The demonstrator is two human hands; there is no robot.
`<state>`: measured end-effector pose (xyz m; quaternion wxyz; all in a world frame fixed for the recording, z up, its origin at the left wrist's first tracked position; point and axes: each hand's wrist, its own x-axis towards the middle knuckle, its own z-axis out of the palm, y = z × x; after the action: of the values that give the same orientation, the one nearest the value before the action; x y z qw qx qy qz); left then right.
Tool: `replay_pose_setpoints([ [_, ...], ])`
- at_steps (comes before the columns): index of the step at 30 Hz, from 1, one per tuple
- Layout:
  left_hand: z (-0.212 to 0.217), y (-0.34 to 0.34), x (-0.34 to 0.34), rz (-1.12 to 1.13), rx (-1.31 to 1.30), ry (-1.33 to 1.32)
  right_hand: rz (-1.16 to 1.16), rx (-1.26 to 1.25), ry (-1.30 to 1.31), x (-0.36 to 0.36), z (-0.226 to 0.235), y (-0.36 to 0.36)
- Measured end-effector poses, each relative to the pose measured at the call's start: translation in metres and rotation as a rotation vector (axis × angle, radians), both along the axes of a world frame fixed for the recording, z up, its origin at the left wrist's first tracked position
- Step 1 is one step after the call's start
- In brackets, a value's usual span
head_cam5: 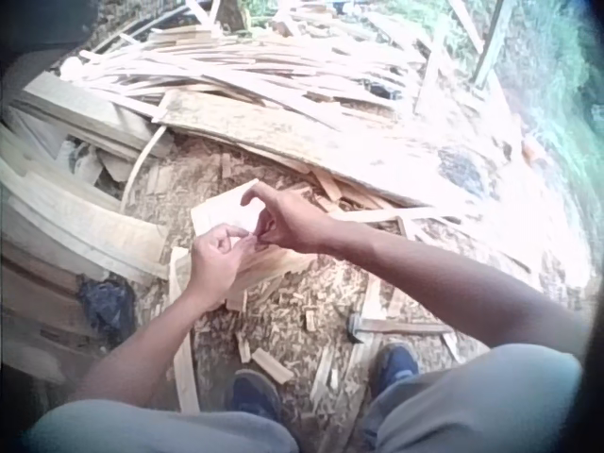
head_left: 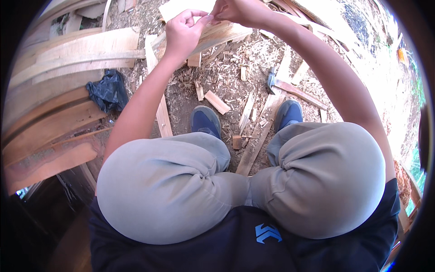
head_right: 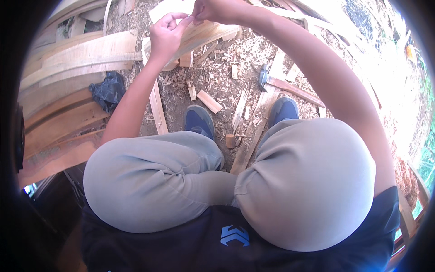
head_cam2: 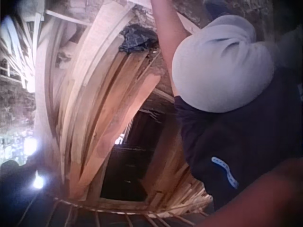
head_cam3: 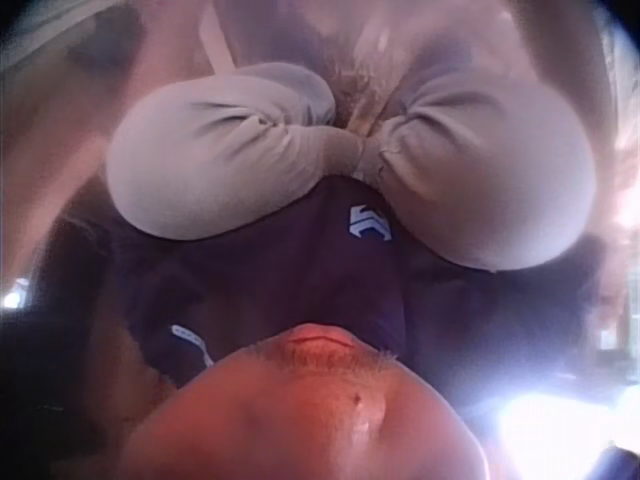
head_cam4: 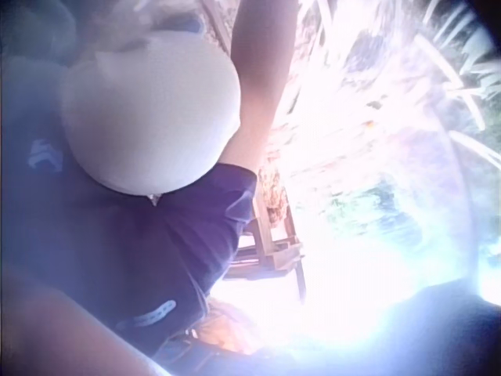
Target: The person assembles a small wooden structure by placing thin wooden slats onto a base and securing them with nails using a hammer. The person repeatedly picks up slats, aligns them, and hammers nails to fasten them.
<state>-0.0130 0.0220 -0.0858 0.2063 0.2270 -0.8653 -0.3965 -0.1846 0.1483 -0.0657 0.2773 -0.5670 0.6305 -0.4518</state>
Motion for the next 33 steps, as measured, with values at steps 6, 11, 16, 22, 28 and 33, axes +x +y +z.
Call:
replay_pose_setpoints([
  [6, -0.003, 0.004, -0.002, -0.036, -0.069, 0.047, -0.124, -0.101, -0.370, -0.040, 0.007, 0.024],
  [11, -0.005, -0.001, 0.004, 0.022, -0.085, 0.019, -0.416, -0.093, -0.052, -0.056, -0.007, 0.074],
  [16, 0.001, -0.001, 0.005, 0.019, -0.121, -0.014, -0.297, 0.480, 0.209, -0.018, -0.063, 0.166],
  [22, -0.001, 0.003, -0.001, -0.005, -0.123, -0.006, -0.443, 0.539, 0.327, 0.049, -0.077, 0.263],
  [28, -0.001, 0.005, 0.000, -0.006, -0.081, -0.022, -0.469, 0.548, 0.351, 0.067, -0.085, 0.273],
  [33, 0.003, 0.006, 0.001, -0.031, -0.127, -0.026, -0.446, 0.580, 0.358, 0.068, -0.105, 0.270],
])
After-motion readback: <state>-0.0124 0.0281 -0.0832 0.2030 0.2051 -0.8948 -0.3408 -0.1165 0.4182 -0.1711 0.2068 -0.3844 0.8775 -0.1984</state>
